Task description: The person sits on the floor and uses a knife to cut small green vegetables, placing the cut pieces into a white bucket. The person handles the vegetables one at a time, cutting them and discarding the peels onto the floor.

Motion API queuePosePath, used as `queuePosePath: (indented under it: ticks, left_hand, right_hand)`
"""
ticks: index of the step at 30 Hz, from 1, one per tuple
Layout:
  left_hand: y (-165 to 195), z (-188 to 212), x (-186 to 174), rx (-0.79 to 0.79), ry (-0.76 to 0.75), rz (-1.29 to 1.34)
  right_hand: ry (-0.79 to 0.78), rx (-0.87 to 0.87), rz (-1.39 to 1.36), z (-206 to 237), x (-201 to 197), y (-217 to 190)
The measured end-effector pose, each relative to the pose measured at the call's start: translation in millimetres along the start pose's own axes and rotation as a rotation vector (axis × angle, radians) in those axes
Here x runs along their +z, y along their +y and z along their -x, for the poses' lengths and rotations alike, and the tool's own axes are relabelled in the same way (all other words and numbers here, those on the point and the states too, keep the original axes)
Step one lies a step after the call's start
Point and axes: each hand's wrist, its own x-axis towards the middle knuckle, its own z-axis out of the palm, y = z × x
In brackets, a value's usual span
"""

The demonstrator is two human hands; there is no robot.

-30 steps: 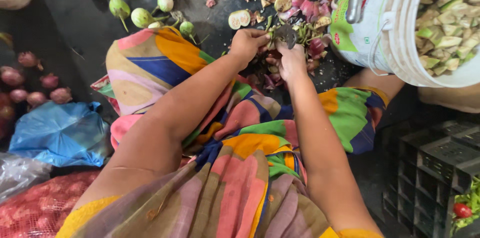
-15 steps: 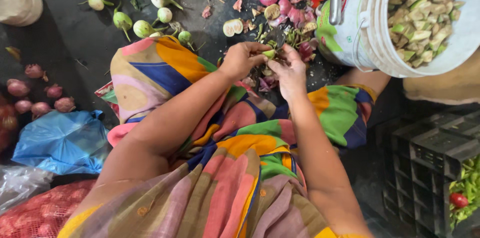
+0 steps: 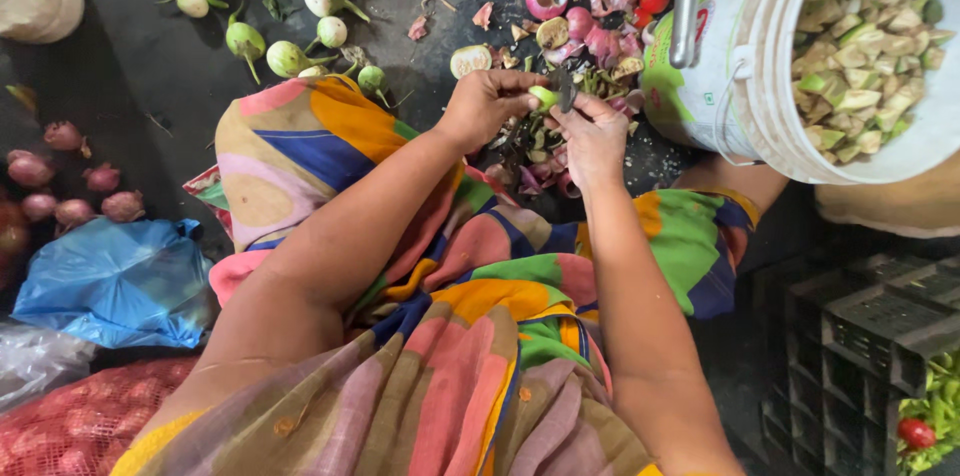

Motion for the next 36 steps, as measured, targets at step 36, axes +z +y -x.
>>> queuePosePath:
  ticks: [36]
  left_hand:
    - [-22, -11, 11, 0.071, 0.2, -0.183]
  right_hand:
    - [-0.01, -0.132, 0.284, 0, -4, -1]
